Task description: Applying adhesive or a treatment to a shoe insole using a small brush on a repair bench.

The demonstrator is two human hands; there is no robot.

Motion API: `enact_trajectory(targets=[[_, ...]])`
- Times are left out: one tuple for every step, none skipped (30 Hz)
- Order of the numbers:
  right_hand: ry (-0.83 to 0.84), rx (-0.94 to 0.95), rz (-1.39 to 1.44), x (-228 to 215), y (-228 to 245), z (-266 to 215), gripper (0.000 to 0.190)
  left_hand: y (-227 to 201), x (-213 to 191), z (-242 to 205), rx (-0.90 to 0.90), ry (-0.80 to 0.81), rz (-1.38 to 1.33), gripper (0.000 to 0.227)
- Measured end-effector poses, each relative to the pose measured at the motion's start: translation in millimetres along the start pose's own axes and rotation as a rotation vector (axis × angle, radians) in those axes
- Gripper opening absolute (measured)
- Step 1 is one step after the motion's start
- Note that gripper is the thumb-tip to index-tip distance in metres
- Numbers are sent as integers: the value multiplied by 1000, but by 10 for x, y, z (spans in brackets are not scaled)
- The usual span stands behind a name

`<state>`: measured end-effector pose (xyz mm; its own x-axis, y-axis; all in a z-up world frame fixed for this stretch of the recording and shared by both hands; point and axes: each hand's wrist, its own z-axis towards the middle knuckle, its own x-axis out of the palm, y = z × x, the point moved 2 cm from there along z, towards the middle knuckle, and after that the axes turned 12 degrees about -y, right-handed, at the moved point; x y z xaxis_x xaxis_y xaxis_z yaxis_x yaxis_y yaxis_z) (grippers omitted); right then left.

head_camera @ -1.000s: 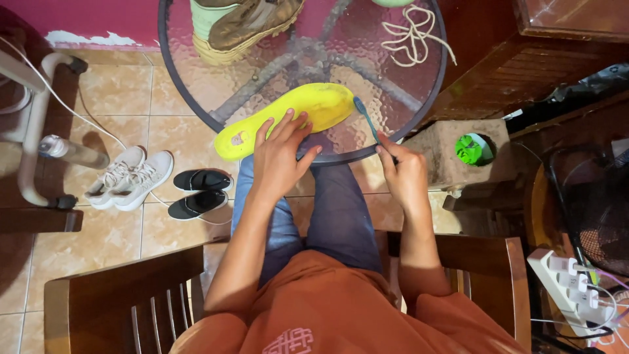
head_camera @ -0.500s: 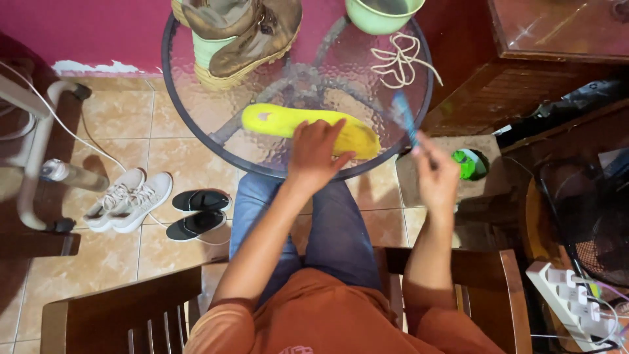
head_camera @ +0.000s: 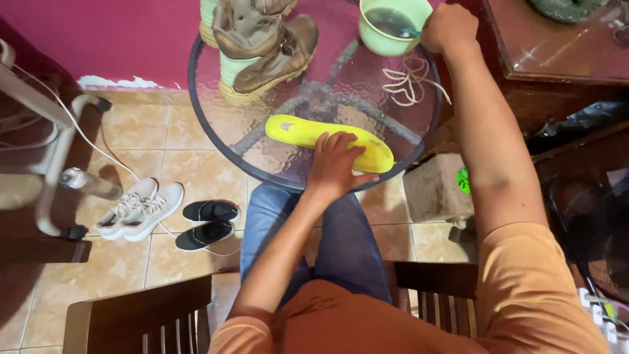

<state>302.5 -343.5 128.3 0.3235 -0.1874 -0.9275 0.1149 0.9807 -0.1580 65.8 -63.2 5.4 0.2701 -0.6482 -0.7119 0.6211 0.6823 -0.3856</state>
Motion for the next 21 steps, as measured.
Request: enact_trajectory(targets=[[10, 5, -4, 47, -21, -38, 25, 14, 18, -7, -1, 8, -8, 68], [-4, -4, -5, 87, -42, -77, 24, 22, 39, -14, 12, 25, -19, 68], [-21, -10, -6, 107, -73, -100, 23, 31, 57, 0, 29, 38, -29, 69], [-16, -4, -10, 144, -109, -124, 23, 28, 58, -29, 32, 43, -36, 69], [-51, -20, -11, 147, -140, -111, 23, 29, 57, -30, 42, 35, -34, 67], [-86, -35, -13, 143, -170, -103, 22, 27, 49, -32, 52, 27, -31, 65], [-91, -36, -17, 144, -187, -79, 22, 20, 54, -27, 54, 21, -33, 65], [-130, -56, -17, 135, -197, -57, 22, 14, 55, -23, 48, 20, -21, 65], [-170, -80, -14, 128, -181, -20, 22, 22, 46, -20, 38, 18, -5, 65], [-176, -84, -15, 143, -180, -22, 22, 15, 59, -27, 37, 11, -3, 65], [-107, -107, 13, 179, -157, -9, 21, 23, 73, -30, 34, 28, 5, 64], [-38, -130, 41, 216, -136, 5, 21, 32, 90, -31, 30, 44, 12, 62], [-38, -136, 45, 112, -101, -16, 21, 36, 81, -37, 24, 43, 17, 62], [-43, -100, 120, 8, -75, -36, 22, 36, 78, -43, 34, 52, 19, 61], [-46, -60, 193, -92, -74, -82, 24, 20, 81, -59, 45, 64, 17, 60], [-43, -62, 195, -86, -89, -97, 24, 19, 70, -74, 41, 67, 17, 60], [-114, -86, 188, -107, -135, -114, 23, 10, 68, -68, 74, 65, 30, 50], [-185, -111, 181, -128, -184, -131, 23, -3, 66, -61, 107, 63, 43, 46], [-187, -104, 178, -210, -171, -208, 23, -15, 36, -57, 115, 64, 40, 46], [-136, -100, 174, -282, -154, -286, 27, -27, 7, -54, 123, 78, 21, 47], [-84, -100, 168, -356, -134, -357, 30, -45, -19, -51, 128, 90, 1, 50]])
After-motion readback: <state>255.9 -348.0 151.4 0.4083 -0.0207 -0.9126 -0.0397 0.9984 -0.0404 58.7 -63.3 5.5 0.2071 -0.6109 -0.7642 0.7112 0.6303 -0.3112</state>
